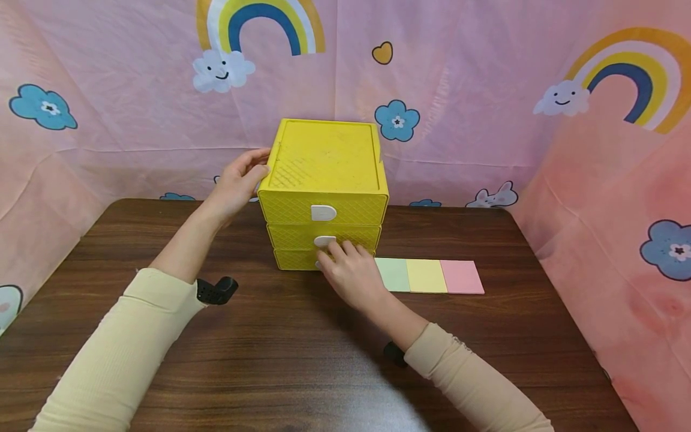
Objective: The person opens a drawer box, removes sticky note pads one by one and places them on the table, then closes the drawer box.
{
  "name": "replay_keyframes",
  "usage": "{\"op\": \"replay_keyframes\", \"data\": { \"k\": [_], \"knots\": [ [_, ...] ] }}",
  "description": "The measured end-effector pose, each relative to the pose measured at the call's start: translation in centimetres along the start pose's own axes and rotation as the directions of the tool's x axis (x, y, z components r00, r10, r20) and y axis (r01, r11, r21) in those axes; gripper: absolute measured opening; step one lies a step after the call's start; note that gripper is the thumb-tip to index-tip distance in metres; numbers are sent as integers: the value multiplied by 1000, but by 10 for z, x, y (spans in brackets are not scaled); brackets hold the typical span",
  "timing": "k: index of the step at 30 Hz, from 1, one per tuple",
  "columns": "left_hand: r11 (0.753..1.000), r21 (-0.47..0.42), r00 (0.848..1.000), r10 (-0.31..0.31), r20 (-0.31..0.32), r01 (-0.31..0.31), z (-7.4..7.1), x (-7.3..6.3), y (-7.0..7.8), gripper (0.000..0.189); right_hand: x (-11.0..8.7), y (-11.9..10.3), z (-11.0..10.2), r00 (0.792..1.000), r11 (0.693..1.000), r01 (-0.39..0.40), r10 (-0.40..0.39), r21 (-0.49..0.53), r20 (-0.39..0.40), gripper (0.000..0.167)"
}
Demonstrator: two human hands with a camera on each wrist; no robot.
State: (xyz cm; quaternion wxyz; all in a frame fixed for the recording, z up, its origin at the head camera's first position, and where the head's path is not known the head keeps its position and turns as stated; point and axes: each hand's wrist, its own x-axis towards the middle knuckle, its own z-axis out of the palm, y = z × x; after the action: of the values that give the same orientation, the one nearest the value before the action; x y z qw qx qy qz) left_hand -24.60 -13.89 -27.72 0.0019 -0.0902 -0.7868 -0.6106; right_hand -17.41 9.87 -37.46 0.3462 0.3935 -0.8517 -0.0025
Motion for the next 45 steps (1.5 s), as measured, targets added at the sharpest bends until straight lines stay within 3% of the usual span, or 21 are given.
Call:
{"op": "replay_keyframes", "data": {
  "k": [26,31,39,45],
  "knots": [
    [1000,1,1000,-6,4,6,0,0,-1,49,-12,-3,19,995,998,-47,50,-38,92,13],
    [1000,-4,1000,-6,1,6,0,0,-1,49,-11,-6,22,996,997,-59,62,-50,61,7],
    [1000,-9,1000,-1,4,1,0,0,-1,49,-8,-9,25,998,992,-55,56,-110,8,23],
    [1000,-2,1000,0,2,0,0,0,-1,49,-7,-11,27,998,983,-54,56,-177,3,25]
  ]
}}
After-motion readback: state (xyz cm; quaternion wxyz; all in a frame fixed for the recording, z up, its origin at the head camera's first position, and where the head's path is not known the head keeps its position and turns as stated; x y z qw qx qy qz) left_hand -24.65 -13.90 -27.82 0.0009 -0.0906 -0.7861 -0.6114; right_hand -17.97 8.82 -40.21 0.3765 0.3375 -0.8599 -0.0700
